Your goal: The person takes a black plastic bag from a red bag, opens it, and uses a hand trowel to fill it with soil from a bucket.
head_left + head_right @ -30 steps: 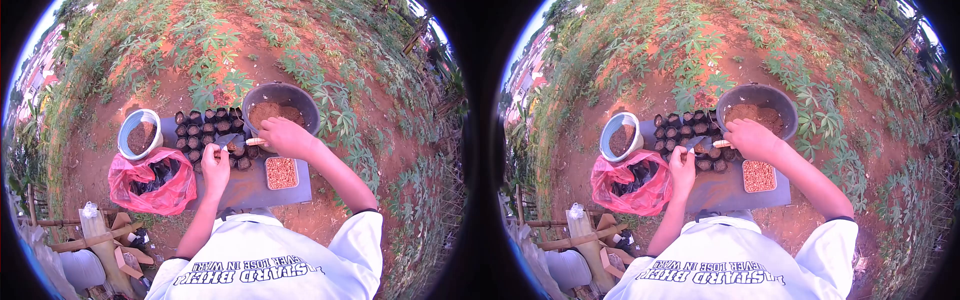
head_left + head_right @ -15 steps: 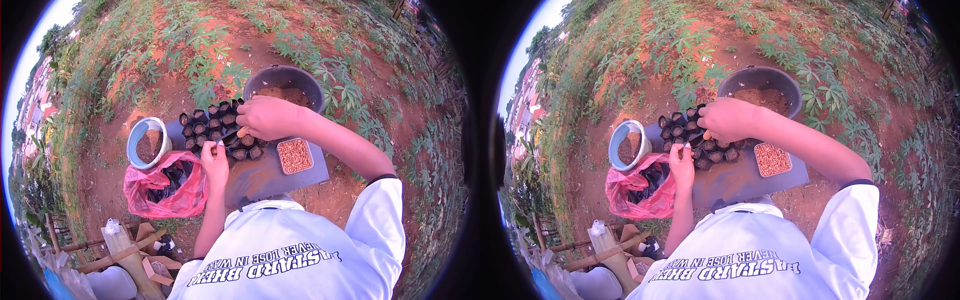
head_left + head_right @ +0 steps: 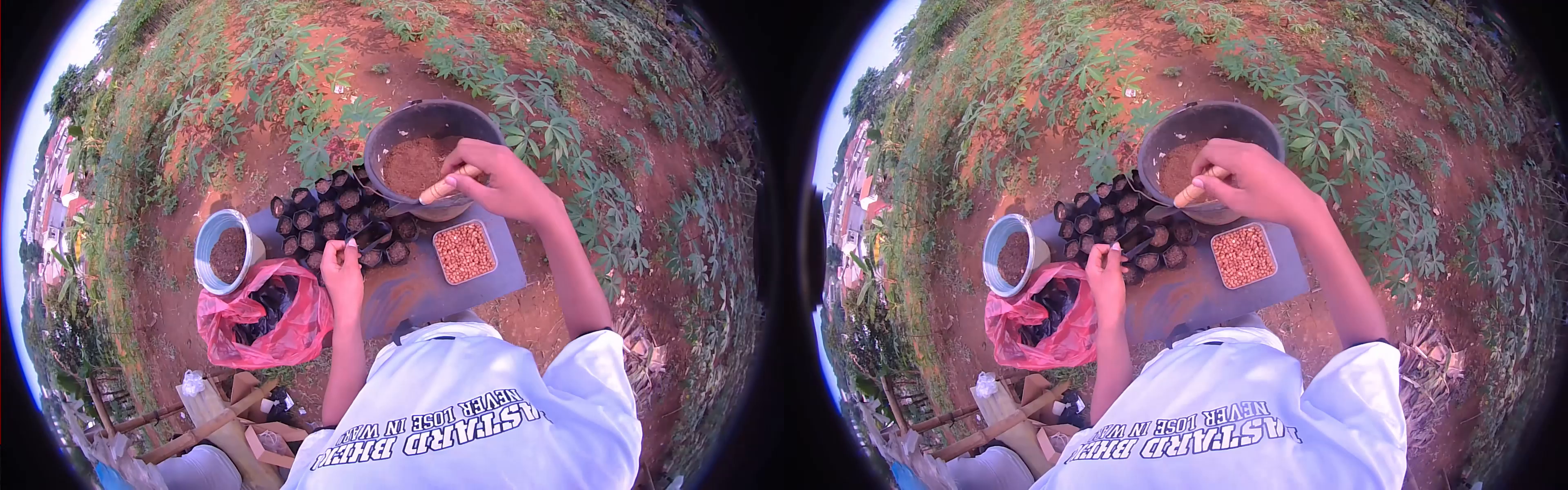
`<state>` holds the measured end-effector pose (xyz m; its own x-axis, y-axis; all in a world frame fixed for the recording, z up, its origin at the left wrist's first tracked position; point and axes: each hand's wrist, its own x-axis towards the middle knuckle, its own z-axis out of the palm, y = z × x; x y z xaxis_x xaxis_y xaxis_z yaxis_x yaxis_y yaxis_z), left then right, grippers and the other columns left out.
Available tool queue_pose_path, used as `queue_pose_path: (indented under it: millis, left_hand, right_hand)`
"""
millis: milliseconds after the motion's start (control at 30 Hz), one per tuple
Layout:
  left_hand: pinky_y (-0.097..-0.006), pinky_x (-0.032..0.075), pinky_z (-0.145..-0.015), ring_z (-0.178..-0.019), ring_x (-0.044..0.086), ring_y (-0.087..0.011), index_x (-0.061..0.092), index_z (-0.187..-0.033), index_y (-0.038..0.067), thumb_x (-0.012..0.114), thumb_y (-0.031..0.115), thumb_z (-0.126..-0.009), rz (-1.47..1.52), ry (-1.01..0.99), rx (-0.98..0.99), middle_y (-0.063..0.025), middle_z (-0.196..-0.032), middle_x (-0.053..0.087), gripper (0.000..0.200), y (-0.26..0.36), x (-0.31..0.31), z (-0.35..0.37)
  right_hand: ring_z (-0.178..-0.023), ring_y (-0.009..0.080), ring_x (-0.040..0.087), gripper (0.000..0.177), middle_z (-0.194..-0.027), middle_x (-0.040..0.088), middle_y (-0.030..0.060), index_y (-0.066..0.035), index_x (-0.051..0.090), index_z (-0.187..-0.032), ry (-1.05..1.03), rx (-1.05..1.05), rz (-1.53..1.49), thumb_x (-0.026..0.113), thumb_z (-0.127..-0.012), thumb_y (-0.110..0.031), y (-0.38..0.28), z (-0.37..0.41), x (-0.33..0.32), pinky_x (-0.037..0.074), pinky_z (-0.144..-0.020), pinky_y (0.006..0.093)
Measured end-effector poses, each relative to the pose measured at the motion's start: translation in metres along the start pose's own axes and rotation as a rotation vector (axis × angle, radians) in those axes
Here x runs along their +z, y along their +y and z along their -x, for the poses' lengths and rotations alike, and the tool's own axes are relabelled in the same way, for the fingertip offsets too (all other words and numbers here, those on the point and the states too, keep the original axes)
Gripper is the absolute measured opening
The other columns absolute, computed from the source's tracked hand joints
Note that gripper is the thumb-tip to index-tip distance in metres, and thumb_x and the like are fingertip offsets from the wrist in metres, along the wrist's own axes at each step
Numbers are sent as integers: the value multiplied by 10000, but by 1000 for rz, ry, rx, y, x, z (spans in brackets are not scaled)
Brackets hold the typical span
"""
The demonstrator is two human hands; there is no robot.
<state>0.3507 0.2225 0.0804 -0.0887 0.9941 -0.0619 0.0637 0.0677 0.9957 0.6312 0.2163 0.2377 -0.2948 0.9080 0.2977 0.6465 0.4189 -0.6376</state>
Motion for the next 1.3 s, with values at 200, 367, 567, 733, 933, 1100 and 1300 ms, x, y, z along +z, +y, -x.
queue_pose_path:
  millis: [200, 367, 567, 733, 933, 1100, 1300]
  left_hand:
    - [-210, 404, -561, -614, 500, -42, 564, -862, 61, 597, 152, -983, 18, 12, -147, 18, -728, 563, 155, -2, 12, 3]
    - [-212, 438, -587, -672, 550, -56, 574, -859, 66, 595, 144, -983, 97, 14, -211, 9, -756, 577, 148, 3, 25, 7]
    - [-224, 458, -640, -710, 571, -55, 572, -872, 78, 586, 127, -984, 250, -42, -256, 12, -779, 589, 123, 32, 50, 12]
    - [-225, 460, -649, -709, 571, -52, 570, -886, 80, 584, 132, -990, 265, -38, -237, 18, -791, 594, 117, 50, 73, 19]
    - [-226, 465, -650, -707, 582, -56, 569, -902, 76, 589, 132, -993, 279, 31, -241, 15, -803, 604, 108, 47, 91, 24]
    - [-229, 468, -651, -707, 588, -60, 568, -908, 76, 587, 123, -992, 263, 109, -246, 10, -809, 606, 98, 52, 95, 31]
    - [-238, 488, -661, -701, 561, -65, 574, -920, 68, 574, 130, -993, 257, 189, -243, 0, -846, 607, 96, 45, 85, 43]
  right_hand:
    - [-754, 68, 489, 213, -864, 578, -8, -21, 663, -1045, 680, 604, -730, 567, -1005, -206, 85, 114, 36, 398, -687, 233]
    - [-779, 84, 500, 291, -886, 591, 17, 25, 643, -1122, 737, 641, -1029, 530, -1023, -225, 112, 163, 58, 402, -713, 232]
    - [-795, 115, 528, 379, -949, 604, 46, 54, 582, -1281, 553, 655, -1336, 527, -1019, -215, 127, 155, 53, 426, -754, 250]
    - [-788, 121, 532, 413, -960, 605, 50, 62, 563, -1302, 395, 677, -1517, 517, -1029, -244, 136, 128, 48, 438, -736, 256]
    - [-765, 120, 554, 363, -938, 604, 57, 23, 538, -1317, 167, 653, -1668, 538, -1021, -187, 157, 102, 44, 474, -700, 244]
    - [-852, 144, 669, 247, -1044, 640, 86, -28, 515, -1202, 34, 684, -1246, 534, -956, -20, 186, 69, 19, 494, -706, 259]
    - [-995, 167, 646, 249, -1075, 633, 89, -21, 489, -1154, 4, 437, -594, 525, -911, 19, 221, 25, 24, 501, -813, 317]
